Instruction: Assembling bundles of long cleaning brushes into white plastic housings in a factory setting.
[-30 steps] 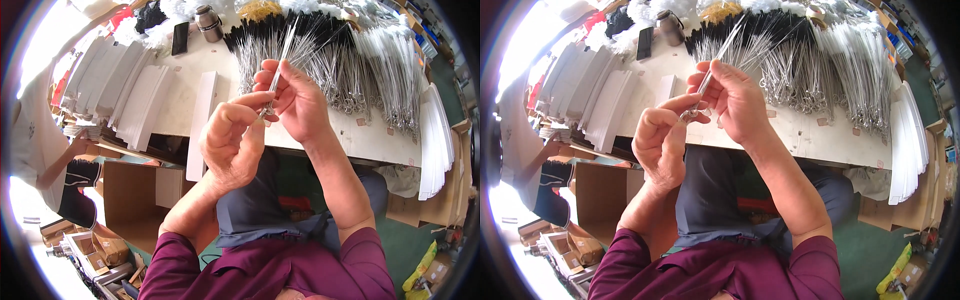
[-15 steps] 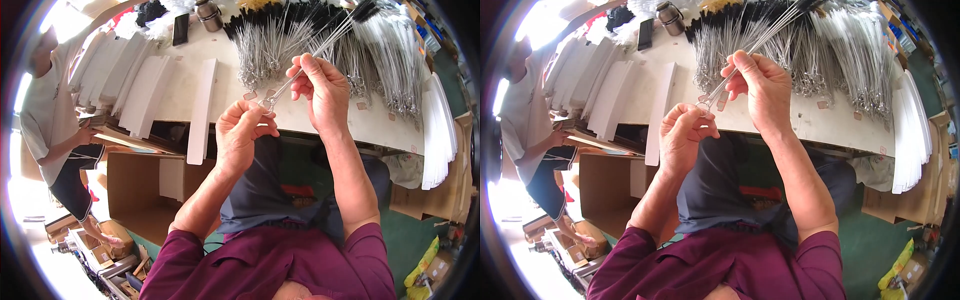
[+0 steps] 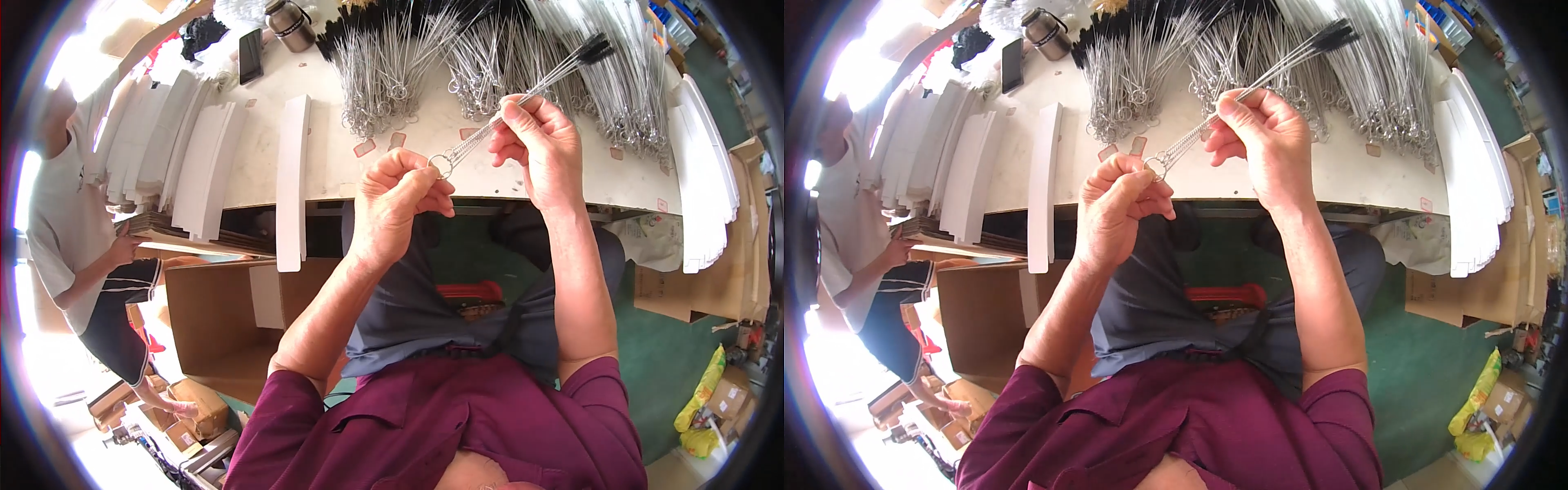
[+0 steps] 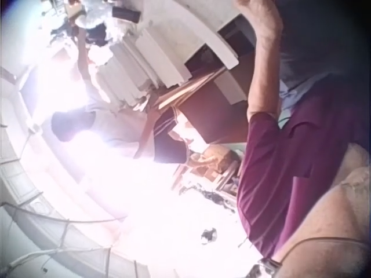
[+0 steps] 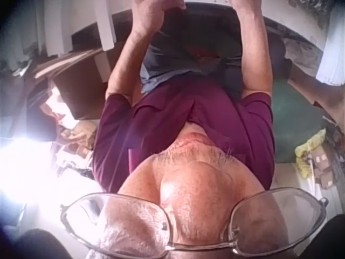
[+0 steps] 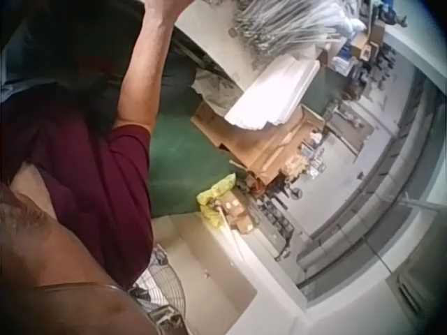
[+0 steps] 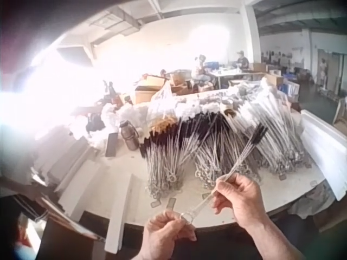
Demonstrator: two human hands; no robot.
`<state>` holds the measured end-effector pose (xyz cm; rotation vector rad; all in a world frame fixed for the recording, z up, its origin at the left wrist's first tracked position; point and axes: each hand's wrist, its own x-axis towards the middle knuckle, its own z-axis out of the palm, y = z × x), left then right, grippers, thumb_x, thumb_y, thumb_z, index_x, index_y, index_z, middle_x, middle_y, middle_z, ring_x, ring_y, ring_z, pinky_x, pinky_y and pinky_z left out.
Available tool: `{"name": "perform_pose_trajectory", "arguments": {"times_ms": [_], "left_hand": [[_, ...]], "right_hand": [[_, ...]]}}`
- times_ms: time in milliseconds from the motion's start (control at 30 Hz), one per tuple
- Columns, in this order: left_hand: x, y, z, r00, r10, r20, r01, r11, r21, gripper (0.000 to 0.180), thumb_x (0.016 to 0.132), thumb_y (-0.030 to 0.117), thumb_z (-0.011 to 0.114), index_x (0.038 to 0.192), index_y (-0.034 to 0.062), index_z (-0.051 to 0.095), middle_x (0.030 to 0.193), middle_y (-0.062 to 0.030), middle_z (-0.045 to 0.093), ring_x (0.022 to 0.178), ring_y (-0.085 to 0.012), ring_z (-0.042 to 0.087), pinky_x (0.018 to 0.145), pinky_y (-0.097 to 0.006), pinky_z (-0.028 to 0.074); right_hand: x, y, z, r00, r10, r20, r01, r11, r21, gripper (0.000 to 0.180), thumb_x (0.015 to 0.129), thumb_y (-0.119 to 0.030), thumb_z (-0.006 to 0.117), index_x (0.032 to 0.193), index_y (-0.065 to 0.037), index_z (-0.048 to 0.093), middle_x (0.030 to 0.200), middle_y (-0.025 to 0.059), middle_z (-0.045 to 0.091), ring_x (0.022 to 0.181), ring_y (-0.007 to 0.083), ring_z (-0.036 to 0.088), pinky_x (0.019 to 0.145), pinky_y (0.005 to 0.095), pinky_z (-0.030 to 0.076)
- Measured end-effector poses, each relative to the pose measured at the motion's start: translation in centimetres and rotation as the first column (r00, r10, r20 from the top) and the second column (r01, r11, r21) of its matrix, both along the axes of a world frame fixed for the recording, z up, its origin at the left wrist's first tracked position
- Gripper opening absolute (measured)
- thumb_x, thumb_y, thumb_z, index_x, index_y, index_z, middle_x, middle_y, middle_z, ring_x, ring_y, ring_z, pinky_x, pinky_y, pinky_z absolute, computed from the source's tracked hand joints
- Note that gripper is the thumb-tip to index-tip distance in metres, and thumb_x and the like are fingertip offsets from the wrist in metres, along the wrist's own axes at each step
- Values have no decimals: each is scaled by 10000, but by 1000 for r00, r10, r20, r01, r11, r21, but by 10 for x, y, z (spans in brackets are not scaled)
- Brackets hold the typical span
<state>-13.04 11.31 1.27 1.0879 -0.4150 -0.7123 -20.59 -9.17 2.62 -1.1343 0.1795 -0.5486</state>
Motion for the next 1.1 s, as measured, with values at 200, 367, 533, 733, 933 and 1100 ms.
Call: {"name": "perform_pose_trajectory", "arguments": {"times_ms": [200, 367, 533, 733, 933, 1100], "left_hand": [[-9, -4, -1, 994, 106, 16, -106, 994, -14, 53, 969, 57, 608, 933, 18, 610, 831, -124, 705, 663, -173, 695, 645, -317, 602], [-24, -23, -16, 979, 108, 175, -120, 991, 57, 57, 963, 14, 574, 914, 4, 599, 828, -91, 687, 678, -130, 664, 644, -285, 565], [-38, -17, -20, 972, 14, 233, -52, 986, 158, 44, 944, -7, 598, 902, 5, 594, 824, -52, 668, 717, -77, 626, 653, -242, 535], [-46, -26, -23, 986, -31, 166, 5, 988, 157, 49, 960, 8, 601, 924, -17, 622, 841, -91, 699, 737, -122, 670, 688, -274, 571], [-68, -55, -40, 971, -237, 25, 226, 949, 222, 55, 961, 15, 599, 915, -9, 618, 840, -83, 701, 719, -112, 664, 694, -275, 572], [-76, -80, -42, 910, -413, 50, 371, 860, 351, 95, 969, 27, 578, 998, -31, 647, 865, -81, 697, 760, -124, 670, 708, -268, 573]], "right_hand": [[4, 12, -11, 990, -132, -57, 134, 991, 18, 162, 977, -148, 682, 1024, 5, 663, 767, 42, 618, 600, 118, 590, 527, 283, 501], [-8, -6, -23, 950, -306, -68, 311, 946, 91, 154, 997, -192, 696, 1035, -46, 664, 712, -24, 534, 550, 58, 483, 473, 222, 390], [-1, -4, -34, 933, -359, -16, 359, 930, 83, 169, 1017, -227, 664, 1020, -59, 656, 746, 6, 581, 563, 95, 517, 498, 250, 414], [1, 8, -13, 910, -413, 43, 409, 908, 91, 255, 1073, -282, 534, 1123, -47, 619, 755, 80, 650, 545, 182, 595, 478, 300, 465], [-27, -23, -13, 937, -345, 52, 314, 898, 308, 308, 1108, -270, 465, 1159, -19, 636, 667, -10, 505, 473, 66, 372, 413, 235, 291], [-62, -57, -18, 894, -446, -39, 446, 878, 174, 307, 1103, -258, 487, 1129, 3, 645, 647, -31, 456, 467, 56, 355, 416, 231, 282]]}}
